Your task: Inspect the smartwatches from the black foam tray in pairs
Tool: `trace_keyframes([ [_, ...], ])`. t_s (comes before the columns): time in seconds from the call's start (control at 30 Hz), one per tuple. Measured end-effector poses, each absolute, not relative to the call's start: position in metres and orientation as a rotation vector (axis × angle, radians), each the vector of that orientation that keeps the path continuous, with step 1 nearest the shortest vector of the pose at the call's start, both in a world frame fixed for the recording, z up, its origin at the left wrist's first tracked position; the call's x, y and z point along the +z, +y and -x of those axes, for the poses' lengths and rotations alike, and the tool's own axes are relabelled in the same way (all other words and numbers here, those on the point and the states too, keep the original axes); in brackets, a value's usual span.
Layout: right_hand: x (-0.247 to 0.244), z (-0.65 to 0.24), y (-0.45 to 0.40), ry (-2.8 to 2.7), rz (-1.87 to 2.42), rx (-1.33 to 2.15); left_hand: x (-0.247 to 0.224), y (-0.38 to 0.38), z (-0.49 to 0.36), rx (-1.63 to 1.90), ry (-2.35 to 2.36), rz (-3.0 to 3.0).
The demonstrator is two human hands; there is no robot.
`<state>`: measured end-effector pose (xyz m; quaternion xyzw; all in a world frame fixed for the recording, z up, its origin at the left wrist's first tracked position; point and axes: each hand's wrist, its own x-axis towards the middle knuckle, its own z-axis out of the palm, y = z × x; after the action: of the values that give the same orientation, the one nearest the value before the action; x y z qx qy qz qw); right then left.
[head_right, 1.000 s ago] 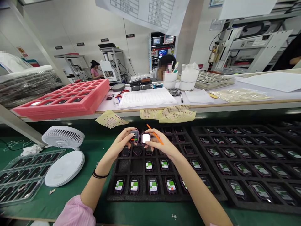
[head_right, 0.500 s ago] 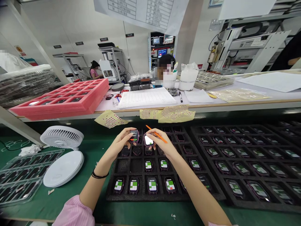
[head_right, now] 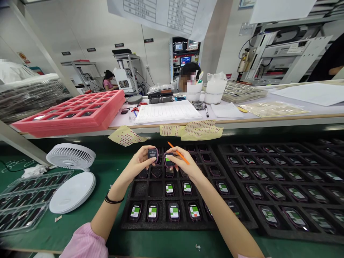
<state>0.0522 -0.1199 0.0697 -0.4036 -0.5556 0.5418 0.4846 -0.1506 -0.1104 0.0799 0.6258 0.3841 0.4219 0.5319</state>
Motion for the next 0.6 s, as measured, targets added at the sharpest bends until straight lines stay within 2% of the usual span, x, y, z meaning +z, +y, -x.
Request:
trace_keyframes([
  [0.6,0.0726,-0.0536,-0.1211,-1.379,0.931,1.331,0.0777,-0.1071,0.151,1.052,0.904,-1.511],
])
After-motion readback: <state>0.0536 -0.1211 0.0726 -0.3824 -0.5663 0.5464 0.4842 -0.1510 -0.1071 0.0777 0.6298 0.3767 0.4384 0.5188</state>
